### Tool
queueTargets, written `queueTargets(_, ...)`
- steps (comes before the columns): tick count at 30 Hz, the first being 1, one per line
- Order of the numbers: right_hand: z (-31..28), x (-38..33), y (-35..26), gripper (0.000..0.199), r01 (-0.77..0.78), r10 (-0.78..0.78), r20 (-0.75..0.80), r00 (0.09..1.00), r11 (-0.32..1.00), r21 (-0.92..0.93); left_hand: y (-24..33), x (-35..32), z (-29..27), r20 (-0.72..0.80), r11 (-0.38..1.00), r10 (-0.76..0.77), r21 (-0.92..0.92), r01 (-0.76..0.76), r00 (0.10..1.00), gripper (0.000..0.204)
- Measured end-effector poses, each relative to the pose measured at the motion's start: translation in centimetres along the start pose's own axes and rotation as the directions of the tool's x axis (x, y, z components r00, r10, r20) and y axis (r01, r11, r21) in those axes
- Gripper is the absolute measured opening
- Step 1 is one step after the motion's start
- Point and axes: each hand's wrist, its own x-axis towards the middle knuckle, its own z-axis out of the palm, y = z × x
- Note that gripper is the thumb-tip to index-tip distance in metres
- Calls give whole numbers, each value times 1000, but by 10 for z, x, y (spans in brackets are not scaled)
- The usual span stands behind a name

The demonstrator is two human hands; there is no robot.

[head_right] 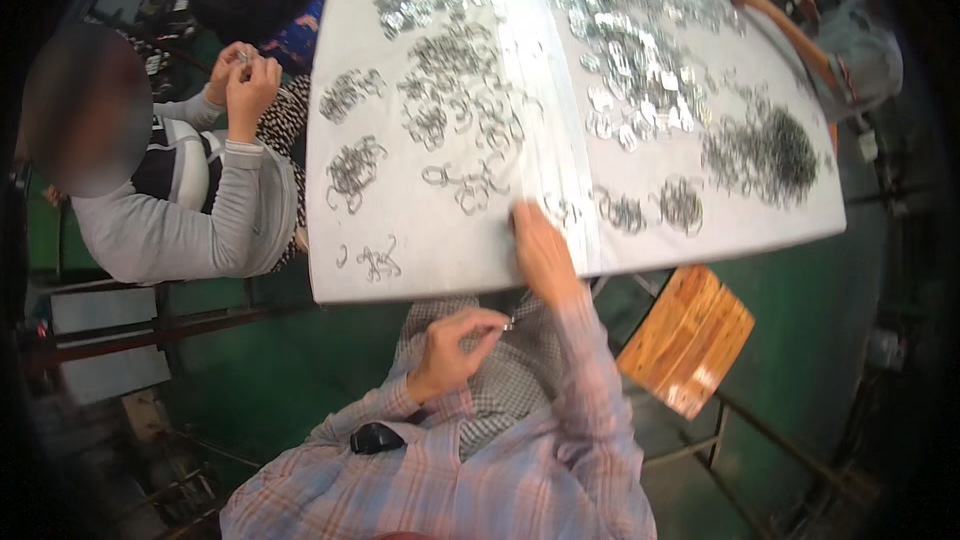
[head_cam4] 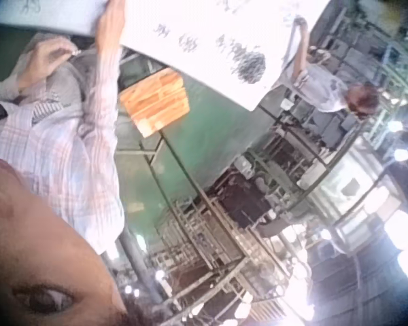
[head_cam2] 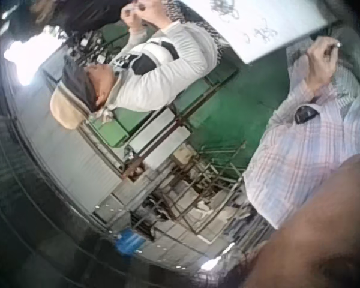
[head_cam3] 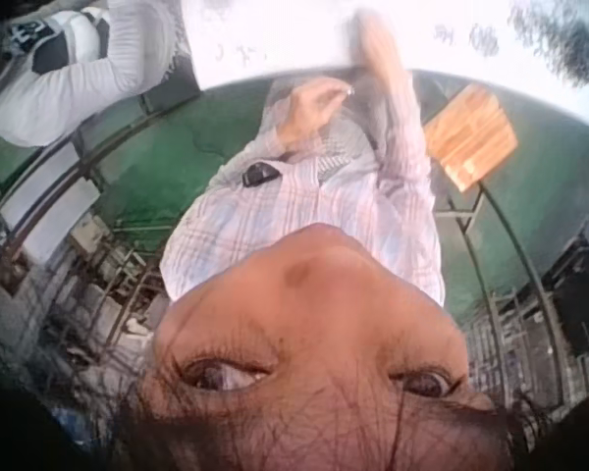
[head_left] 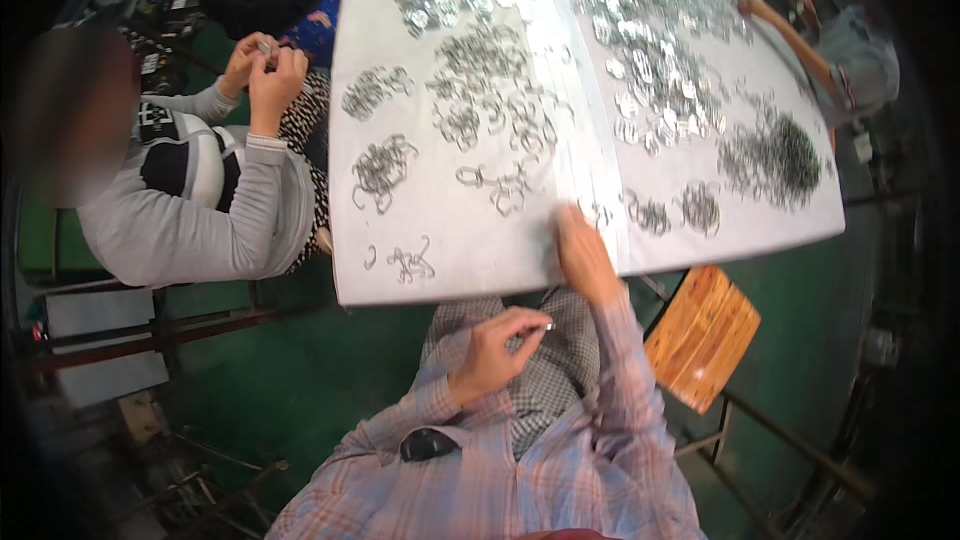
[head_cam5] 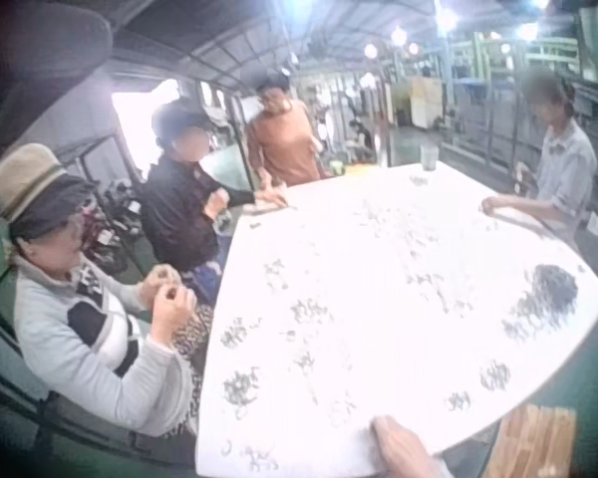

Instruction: The person sits at a table and repeatedly picks up small metal paperclips, links them together by hand, and places the resulting chains onto a white board. The person occasionally reaches up to hang completed chains on a nearby metal frame.

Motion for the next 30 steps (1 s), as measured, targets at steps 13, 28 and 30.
queueTargets(13,-60,-105,-77,6,-355,396,61,916,729,585,-9,-2,10,-107,988,-85,-134,70,991,22)
queueTargets(28,-49,-103,-91,12,-158,259,-171,951,878,452,7,2,5,-91,999,10,-52,-15,996,22)
queueTargets(30,-48,-104,-91,11,-154,277,-181,944,851,503,9,4,3,-84,999,7,-44,-11,996,20)
